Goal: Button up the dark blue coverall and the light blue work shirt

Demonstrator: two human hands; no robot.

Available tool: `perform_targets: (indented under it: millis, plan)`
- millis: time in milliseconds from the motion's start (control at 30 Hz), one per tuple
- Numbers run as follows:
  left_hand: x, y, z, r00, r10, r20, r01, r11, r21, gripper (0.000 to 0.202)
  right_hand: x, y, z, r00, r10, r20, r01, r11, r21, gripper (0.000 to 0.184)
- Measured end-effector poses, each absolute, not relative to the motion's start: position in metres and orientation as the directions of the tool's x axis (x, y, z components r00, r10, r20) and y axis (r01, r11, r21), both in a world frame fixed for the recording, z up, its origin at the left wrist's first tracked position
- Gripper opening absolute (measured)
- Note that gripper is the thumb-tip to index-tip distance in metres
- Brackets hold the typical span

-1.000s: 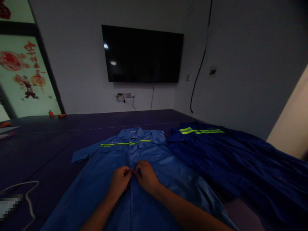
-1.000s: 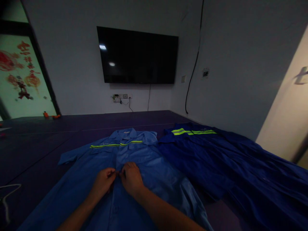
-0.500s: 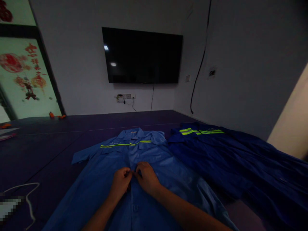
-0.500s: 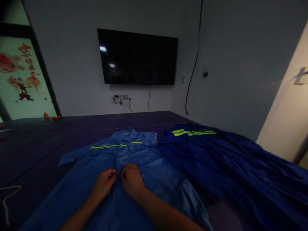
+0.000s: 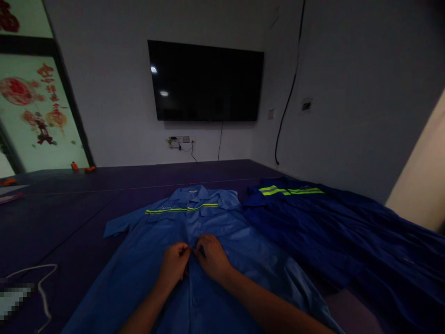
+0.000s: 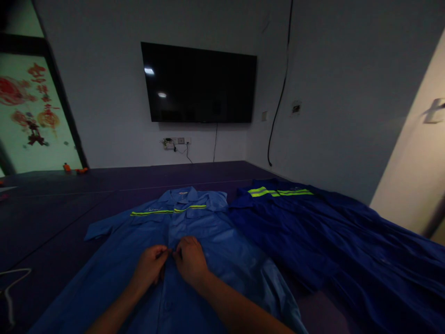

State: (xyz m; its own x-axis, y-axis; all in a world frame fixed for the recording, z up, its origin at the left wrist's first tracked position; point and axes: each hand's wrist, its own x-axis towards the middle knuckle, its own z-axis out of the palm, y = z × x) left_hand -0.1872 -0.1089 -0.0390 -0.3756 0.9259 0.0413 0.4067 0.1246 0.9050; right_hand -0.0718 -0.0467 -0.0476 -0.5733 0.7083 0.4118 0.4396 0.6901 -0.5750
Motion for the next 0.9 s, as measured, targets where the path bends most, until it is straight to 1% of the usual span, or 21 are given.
perform_targets:
  millis: [100,300,467,567,900]
  plan:
    - [-0.1877,-0.1085,-0.0405,-0.377,0.926,0.023,0.383,0.133,0.914,0.038,-0.0719,-0.0475,-0.0465,-0.571,0.709,0.414,0.437,0.689,-0.578,0.006]
    - [-0.1903,-0.1047,-0.0449,-0.383,0.924,0.004,0.343,0.138,0.929,0.032,-0.0723,-0.0468,-0.0465,-0.568,0.699,0.434,0.428,0.702,-0.569,0.007]
    - [-0.1882,-0.1075,-0.0417,-0.383,0.924,0.013,0.322,0.121,0.939,0.037,-0.0728,-0.0449,-0.0476,-0.571,0.695,0.437,0.433,0.707,-0.559,0.007]
    - [-0.1871,-0.1079,-0.0415,-0.404,0.915,0.024,0.331,0.121,0.936,0.038,-0.073,-0.0448,-0.0473,-0.569,0.698,0.434,0.443,0.705,-0.553,0.007]
    - [-0.1865,-0.1079,-0.0392,-0.445,0.893,0.07,0.363,0.108,0.925,0.032,-0.0759,-0.0415,-0.0475,-0.548,0.713,0.436,0.431,0.688,-0.583,0.007]
